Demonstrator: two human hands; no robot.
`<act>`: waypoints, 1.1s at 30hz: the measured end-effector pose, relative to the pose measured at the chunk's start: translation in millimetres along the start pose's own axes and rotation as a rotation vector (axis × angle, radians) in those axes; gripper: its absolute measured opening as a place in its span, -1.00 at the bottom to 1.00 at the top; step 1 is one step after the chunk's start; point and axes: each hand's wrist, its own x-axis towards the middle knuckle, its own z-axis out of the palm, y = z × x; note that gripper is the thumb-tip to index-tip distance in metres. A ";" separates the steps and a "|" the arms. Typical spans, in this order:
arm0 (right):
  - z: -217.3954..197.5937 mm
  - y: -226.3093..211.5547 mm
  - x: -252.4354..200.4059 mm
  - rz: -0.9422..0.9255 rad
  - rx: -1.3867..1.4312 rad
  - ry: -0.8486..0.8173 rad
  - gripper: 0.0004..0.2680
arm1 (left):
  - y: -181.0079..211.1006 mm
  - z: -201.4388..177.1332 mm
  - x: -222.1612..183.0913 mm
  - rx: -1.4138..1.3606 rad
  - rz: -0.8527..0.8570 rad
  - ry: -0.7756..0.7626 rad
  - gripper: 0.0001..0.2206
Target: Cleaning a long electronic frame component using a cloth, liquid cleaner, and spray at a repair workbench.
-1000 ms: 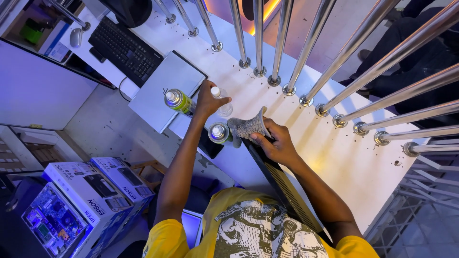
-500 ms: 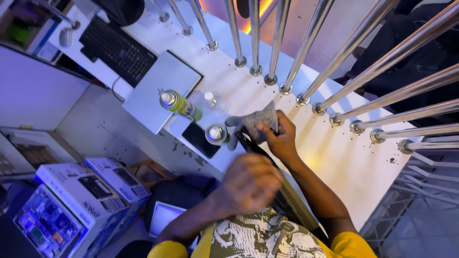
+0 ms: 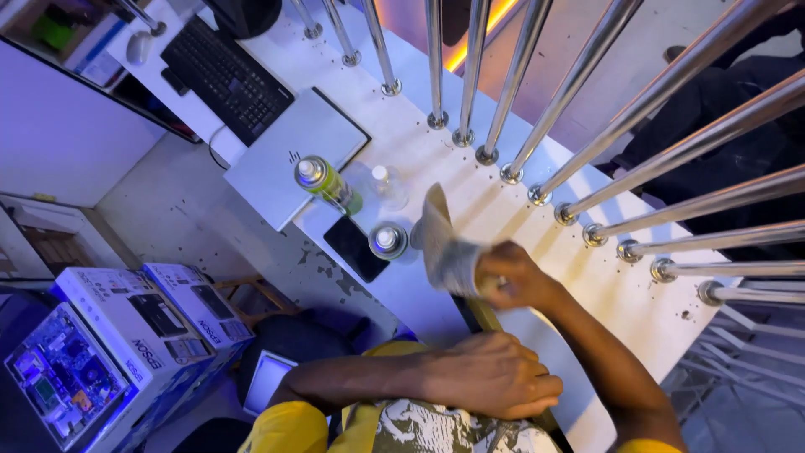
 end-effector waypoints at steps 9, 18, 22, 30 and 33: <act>17.3 -4.5 -32.0 0.029 0.029 0.195 -0.85 | -5.9 -8.7 1.1 -0.001 0.059 0.056 -0.79; 41.3 77.1 5.9 0.459 0.070 0.218 -0.77 | -7.2 -10.4 1.1 -0.057 0.085 0.093 -0.77; 37.2 56.3 -30.0 0.833 0.169 0.493 -0.78 | -13.0 -13.0 5.5 -0.128 0.066 0.120 -0.76; 17.7 -24.2 0.5 0.070 0.100 0.102 -0.84 | -3.6 -18.4 -1.1 -0.138 0.113 0.036 -0.83; 21.8 62.7 -24.3 -0.020 -0.120 0.088 -0.74 | -13.8 -5.4 5.0 -0.027 0.155 0.115 -0.79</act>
